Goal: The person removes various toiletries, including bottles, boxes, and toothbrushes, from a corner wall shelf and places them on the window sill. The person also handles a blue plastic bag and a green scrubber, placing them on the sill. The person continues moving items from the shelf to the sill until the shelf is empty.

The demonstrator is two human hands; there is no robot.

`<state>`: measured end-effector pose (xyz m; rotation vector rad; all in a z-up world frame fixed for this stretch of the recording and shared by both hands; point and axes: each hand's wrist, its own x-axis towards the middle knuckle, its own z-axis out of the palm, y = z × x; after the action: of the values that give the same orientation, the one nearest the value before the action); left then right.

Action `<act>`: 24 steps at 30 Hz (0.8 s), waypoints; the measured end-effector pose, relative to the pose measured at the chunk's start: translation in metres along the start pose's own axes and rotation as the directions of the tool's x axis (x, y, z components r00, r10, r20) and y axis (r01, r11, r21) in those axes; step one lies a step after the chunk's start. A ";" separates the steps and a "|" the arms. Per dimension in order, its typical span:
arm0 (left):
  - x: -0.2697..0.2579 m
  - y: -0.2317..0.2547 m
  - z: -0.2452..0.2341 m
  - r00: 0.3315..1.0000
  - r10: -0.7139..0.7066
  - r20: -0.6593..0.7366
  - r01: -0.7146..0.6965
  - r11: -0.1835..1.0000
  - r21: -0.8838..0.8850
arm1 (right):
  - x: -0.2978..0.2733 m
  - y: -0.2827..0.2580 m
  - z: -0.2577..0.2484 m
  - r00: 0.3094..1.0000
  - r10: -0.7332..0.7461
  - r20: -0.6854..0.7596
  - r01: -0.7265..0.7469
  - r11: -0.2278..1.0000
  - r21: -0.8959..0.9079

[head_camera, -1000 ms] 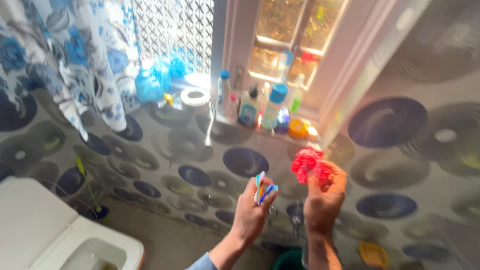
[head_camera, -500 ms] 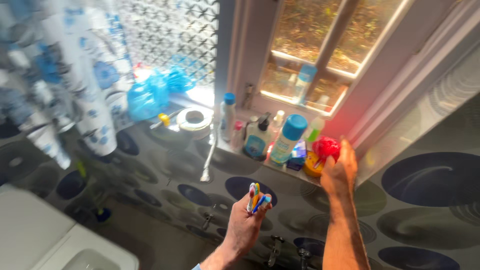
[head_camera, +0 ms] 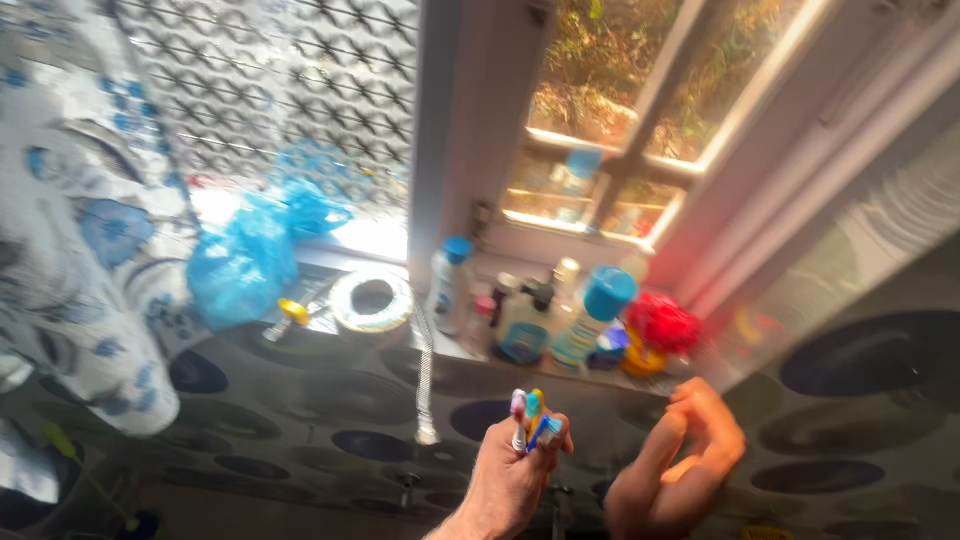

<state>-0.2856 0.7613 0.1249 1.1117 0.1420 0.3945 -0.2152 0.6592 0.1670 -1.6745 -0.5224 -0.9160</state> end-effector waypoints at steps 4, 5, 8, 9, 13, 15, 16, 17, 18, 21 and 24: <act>-0.005 0.042 -0.052 0.995 0.060 -0.080 -0.069 0.991 -0.115 | -0.069 -0.052 0.037 0.952 -0.082 0.294 0.041 0.989 0.142; -0.008 0.053 -0.066 0.988 0.129 -0.090 -0.141 0.980 -0.142 | -0.082 -0.061 0.050 0.928 -0.067 0.366 0.023 0.992 0.125; -0.012 0.088 -0.100 0.966 0.238 -0.100 -0.258 0.917 -0.304 | -0.104 -0.080 0.081 0.793 0.048 0.607 -0.191 0.966 0.173; -0.011 0.100 -0.110 0.960 0.262 -0.095 -0.279 0.887 -0.369 | -0.106 -0.086 0.090 0.725 0.084 0.683 -0.288 0.939 0.190; -0.008 0.134 -0.139 0.942 0.321 -0.099 -0.330 0.938 -0.102 | -0.102 -0.106 0.115 0.609 0.256 0.750 -0.337 0.940 -0.047; 0.005 0.147 -0.151 0.900 0.433 -0.040 -0.423 0.893 0.153 | -0.097 -0.118 0.122 0.667 0.061 0.742 -0.162 0.985 0.065; 0.009 0.152 -0.156 0.943 0.334 -0.009 -0.325 0.923 0.207 | -0.093 -0.124 0.126 0.624 0.160 0.765 -0.230 0.973 -0.015; 0.015 0.156 -0.160 0.973 0.230 0.019 -0.227 0.937 0.267 | -0.089 -0.131 0.130 0.575 0.255 0.777 -0.295 0.951 -0.094; 0.020 0.159 -0.164 0.992 0.123 0.042 -0.130 0.936 0.328 | -0.083 -0.137 0.133 0.520 0.347 0.781 -0.355 0.919 -0.172; 0.034 0.161 -0.174 0.999 -0.049 0.024 0.034 0.902 0.431 | -0.062 -0.155 0.143 0.628 0.216 0.747 -0.275 0.960 -0.047; 0.036 0.152 -0.191 0.911 0.409 -0.058 -0.298 0.748 0.594 | -0.032 -0.161 0.163 0.556 0.411 0.723 -0.153 0.905 -0.397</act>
<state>-0.3471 0.9942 0.1793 1.7152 0.2237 0.8412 -0.3040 0.8651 0.2233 -2.3485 -0.6872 0.0862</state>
